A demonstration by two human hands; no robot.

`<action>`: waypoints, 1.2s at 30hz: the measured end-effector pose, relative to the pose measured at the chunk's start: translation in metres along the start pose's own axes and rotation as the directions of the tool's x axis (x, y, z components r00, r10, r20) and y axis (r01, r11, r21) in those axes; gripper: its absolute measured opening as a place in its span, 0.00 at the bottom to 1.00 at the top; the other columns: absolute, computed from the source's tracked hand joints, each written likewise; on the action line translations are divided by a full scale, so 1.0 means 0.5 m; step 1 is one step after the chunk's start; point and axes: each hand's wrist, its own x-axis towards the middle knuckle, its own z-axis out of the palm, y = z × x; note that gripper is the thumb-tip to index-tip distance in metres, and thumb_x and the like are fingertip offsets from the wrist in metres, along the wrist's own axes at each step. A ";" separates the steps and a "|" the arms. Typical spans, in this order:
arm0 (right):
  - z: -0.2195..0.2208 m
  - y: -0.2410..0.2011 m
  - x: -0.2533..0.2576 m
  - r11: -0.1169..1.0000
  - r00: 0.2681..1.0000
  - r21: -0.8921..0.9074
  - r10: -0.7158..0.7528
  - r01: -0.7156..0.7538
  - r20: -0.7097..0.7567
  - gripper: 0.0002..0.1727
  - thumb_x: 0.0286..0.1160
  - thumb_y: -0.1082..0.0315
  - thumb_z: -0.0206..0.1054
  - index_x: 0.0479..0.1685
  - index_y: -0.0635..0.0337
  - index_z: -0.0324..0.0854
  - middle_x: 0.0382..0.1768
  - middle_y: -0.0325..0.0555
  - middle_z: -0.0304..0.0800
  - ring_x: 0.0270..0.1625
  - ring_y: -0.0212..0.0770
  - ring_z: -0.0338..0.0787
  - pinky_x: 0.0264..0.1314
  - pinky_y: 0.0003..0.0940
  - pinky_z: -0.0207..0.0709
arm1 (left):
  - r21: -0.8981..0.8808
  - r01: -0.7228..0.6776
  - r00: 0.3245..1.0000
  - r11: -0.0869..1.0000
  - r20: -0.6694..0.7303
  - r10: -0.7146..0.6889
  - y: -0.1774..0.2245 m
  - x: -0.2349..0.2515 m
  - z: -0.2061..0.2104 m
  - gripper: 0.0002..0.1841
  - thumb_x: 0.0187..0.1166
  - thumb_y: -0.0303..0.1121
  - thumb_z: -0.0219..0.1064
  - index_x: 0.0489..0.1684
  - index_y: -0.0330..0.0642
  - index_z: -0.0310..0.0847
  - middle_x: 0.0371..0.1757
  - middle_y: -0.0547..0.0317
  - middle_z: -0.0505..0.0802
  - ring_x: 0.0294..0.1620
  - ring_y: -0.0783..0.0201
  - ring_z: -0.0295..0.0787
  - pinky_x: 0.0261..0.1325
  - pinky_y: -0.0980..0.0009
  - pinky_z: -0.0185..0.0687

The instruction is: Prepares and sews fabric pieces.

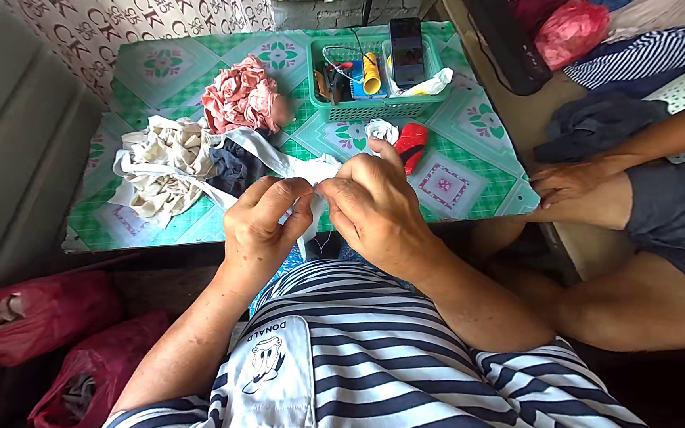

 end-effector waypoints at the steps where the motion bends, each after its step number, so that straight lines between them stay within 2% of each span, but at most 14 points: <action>1: 0.001 0.001 0.000 1.000 1.000 0.014 0.006 -0.006 -0.003 0.07 0.76 0.76 0.67 0.43 0.64 0.90 0.33 0.51 0.81 0.42 0.49 0.86 0.80 0.63 0.62 | -0.002 0.008 1.000 1.000 0.002 -0.008 0.000 0.000 0.000 0.06 0.79 0.24 0.66 0.40 0.29 0.88 0.39 0.45 0.91 0.45 0.64 0.89 0.51 0.76 0.82; 3: 0.001 0.005 0.000 0.998 1.000 0.056 0.023 -0.022 -0.009 0.07 0.76 0.76 0.67 0.43 0.63 0.91 0.34 0.50 0.82 0.43 0.47 0.86 0.80 0.61 0.63 | -0.060 0.062 0.998 0.996 0.017 -0.061 -0.001 -0.001 -0.002 0.07 0.79 0.24 0.66 0.42 0.29 0.88 0.40 0.48 0.92 0.44 0.69 0.88 0.49 0.79 0.81; 5: -0.002 0.011 0.000 0.992 0.999 0.123 0.044 -0.042 -0.014 0.07 0.77 0.75 0.66 0.43 0.63 0.91 0.34 0.50 0.84 0.44 0.47 0.87 0.79 0.60 0.64 | -0.226 0.177 0.984 0.958 0.053 -0.169 -0.001 0.000 -0.006 0.06 0.79 0.23 0.66 0.45 0.30 0.86 0.42 0.57 0.92 0.40 0.77 0.86 0.46 0.83 0.82; 7: -0.005 0.016 0.001 0.979 0.998 0.196 0.065 -0.060 -0.021 0.08 0.76 0.76 0.66 0.42 0.62 0.92 0.35 0.49 0.84 0.46 0.45 0.86 0.76 0.56 0.67 | -0.445 0.309 0.951 0.840 0.114 -0.289 0.001 0.002 -0.009 0.05 0.79 0.23 0.66 0.48 0.37 0.83 0.40 0.68 0.90 0.35 0.81 0.85 0.41 0.84 0.83; 8: -0.006 0.018 0.002 0.971 0.997 0.230 0.073 -0.067 -0.021 0.08 0.75 0.76 0.66 0.42 0.62 0.92 0.35 0.48 0.85 0.47 0.44 0.85 0.73 0.54 0.68 | -0.532 0.360 0.931 0.766 0.150 -0.333 0.000 0.003 -0.011 0.06 0.80 0.24 0.67 0.49 0.41 0.83 0.40 0.71 0.91 0.36 0.80 0.86 0.42 0.82 0.85; 10: -0.009 0.021 0.003 0.958 0.996 0.277 0.086 -0.077 -0.022 0.08 0.74 0.77 0.66 0.42 0.62 0.92 0.36 0.46 0.85 0.47 0.42 0.84 0.70 0.50 0.70 | -0.638 0.428 0.896 0.640 0.207 -0.392 -0.001 0.004 -0.014 0.07 0.80 0.25 0.68 0.49 0.45 0.84 0.40 0.71 0.92 0.37 0.77 0.88 0.44 0.79 0.87; 15: -0.013 0.023 0.003 0.931 0.993 0.349 0.116 -0.105 -0.010 0.09 0.75 0.76 0.66 0.42 0.61 0.93 0.37 0.45 0.84 0.46 0.37 0.82 0.60 0.37 0.73 | -0.749 0.537 0.819 0.388 0.354 -0.452 0.002 0.009 -0.018 0.06 0.81 0.27 0.67 0.47 0.48 0.87 0.37 0.68 0.93 0.36 0.76 0.90 0.42 0.78 0.89; 21: -0.012 0.024 0.000 0.899 0.990 0.419 0.144 -0.130 0.000 0.07 0.76 0.75 0.67 0.41 0.61 0.92 0.39 0.43 0.86 0.48 0.35 0.83 0.59 0.33 0.76 | -0.787 0.595 0.757 0.165 0.480 -0.443 0.002 0.011 -0.020 0.03 0.82 0.30 0.68 0.44 0.48 0.88 0.36 0.64 0.93 0.34 0.74 0.92 0.38 0.77 0.90; 27: -0.011 0.023 -0.002 0.885 0.989 0.448 0.149 -0.126 -0.018 0.07 0.75 0.75 0.67 0.41 0.63 0.92 0.39 0.44 0.86 0.48 0.35 0.84 0.57 0.30 0.77 | -0.797 0.598 0.741 0.085 0.509 -0.439 0.005 0.011 -0.023 0.05 0.82 0.30 0.67 0.44 0.47 0.89 0.35 0.62 0.94 0.32 0.74 0.92 0.36 0.78 0.90; 36: -0.011 0.022 0.000 0.872 0.989 0.475 0.149 -0.123 -0.017 0.07 0.75 0.75 0.67 0.41 0.64 0.91 0.39 0.44 0.85 0.47 0.34 0.83 0.56 0.28 0.77 | -0.798 0.601 0.728 0.046 0.524 -0.442 0.007 0.013 -0.027 0.05 0.82 0.31 0.68 0.44 0.46 0.90 0.34 0.60 0.95 0.31 0.74 0.93 0.34 0.78 0.90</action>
